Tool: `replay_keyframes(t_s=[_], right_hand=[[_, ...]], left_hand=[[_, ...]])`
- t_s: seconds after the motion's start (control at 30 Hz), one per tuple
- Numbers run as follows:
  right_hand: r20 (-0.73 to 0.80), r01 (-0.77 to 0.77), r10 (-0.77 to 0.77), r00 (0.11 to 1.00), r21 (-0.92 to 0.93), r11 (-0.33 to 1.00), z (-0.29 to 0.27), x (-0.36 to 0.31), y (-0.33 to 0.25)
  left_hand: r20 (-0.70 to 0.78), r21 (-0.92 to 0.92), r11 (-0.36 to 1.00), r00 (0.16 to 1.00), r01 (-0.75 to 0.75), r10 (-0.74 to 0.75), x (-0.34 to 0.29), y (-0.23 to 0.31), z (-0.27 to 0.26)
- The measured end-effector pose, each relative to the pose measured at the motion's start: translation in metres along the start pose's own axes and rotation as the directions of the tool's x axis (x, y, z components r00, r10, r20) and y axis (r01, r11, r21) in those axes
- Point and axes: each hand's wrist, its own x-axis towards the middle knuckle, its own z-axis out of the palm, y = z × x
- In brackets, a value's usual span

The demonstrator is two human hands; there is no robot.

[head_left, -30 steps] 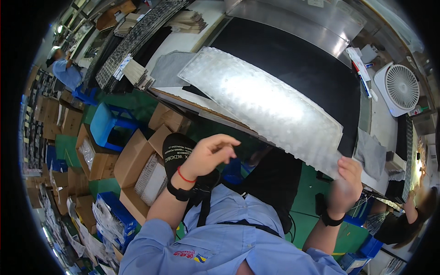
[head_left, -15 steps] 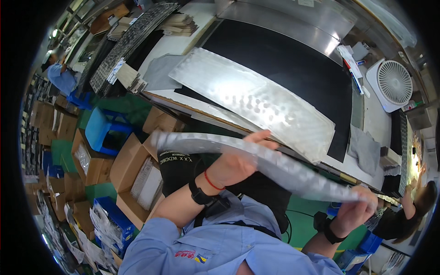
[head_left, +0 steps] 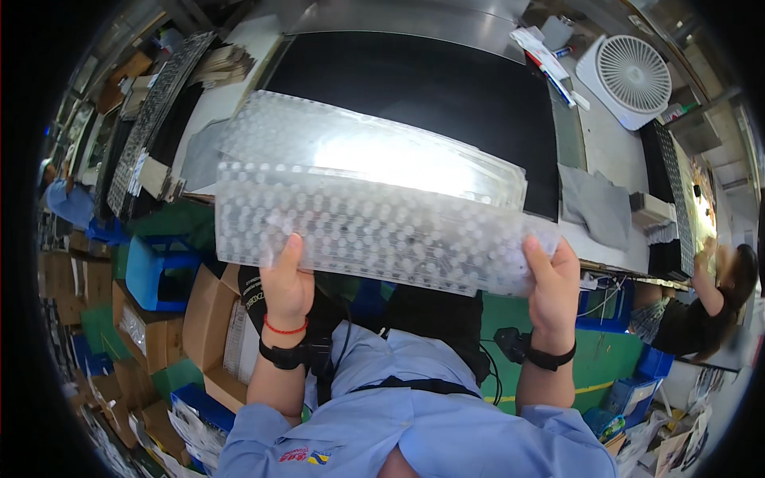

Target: Unpacking and inspecting layers of internal keyboard membrane or protective components at an assembly station.

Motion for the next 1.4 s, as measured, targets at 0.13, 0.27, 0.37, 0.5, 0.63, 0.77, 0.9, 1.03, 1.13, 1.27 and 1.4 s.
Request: replay_keyframes(t_s=[0.13, 0.27, 0.37, 0.5, 0.63, 0.77, 0.9, 1.03, 1.13, 1.27, 1.4], right_hand=[[0.057, -0.016, 0.016, 0.998, 0.008, 1.0, 0.007, 0.001, -0.004], [0.066, -0.07, 0.065, 0.996, 0.085, 0.994, 0.007, 0.002, -0.007], [0.077, -0.116, 0.107, 0.991, 0.13, 0.985, 0.004, 0.002, -0.013], [0.129, -0.131, 0.113, 0.985, 0.148, 0.98, 0.001, 0.003, -0.015], [0.14, -0.139, 0.116, 0.983, 0.164, 0.977, -0.002, 0.005, -0.013], [0.16, -0.165, 0.133, 0.978, 0.207, 0.964, -0.003, 0.005, -0.015], [0.157, -0.102, 0.084, 0.984, 0.111, 0.989, 0.002, 0.003, -0.014], [0.183, -0.049, 0.03, 0.983, 0.103, 0.993, 0.001, 0.004, -0.02], [0.148, 0.133, -0.149, 0.978, 0.117, 0.984, 0.001, 0.008, -0.026], [0.046, 0.567, -0.566, 0.823, -0.083, 0.819, -0.005, 0.019, -0.035], [0.209, 0.841, -0.816, 0.54, -0.094, 0.532, -0.001, 0.039, -0.041]], left_hand=[[-0.04, 0.031, 0.999, 0.999, -0.007, 0.009, 0.002, 0.001, -0.001], [-0.096, 0.025, 1.0, 0.995, 0.01, -0.008, 0.005, 0.002, -0.001], [-0.104, 0.017, 1.0, 0.994, 0.025, -0.023, 0.008, 0.004, 0.004], [-0.13, 0.014, 0.999, 0.991, 0.042, -0.039, 0.009, 0.006, 0.004], [-0.106, -0.014, 0.999, 0.993, 0.048, -0.049, 0.01, 0.007, -0.002], [-0.084, -0.042, 0.998, 0.995, 0.051, -0.054, 0.01, 0.006, 0.0], [-0.082, -0.06, 0.997, 0.995, 0.052, -0.057, 0.01, 0.008, -0.004], [-0.026, -0.13, 0.991, 0.999, 0.022, -0.025, 0.015, 0.024, -0.009], [0.062, -0.219, 0.976, 0.998, 0.01, 0.003, 0.035, 0.047, -0.009], [0.094, -0.302, 0.953, 0.996, 0.033, -0.005, 0.078, 0.074, -0.023], [0.244, -0.217, 0.974, 0.962, -0.07, 0.124, 0.126, 0.087, -0.052]])
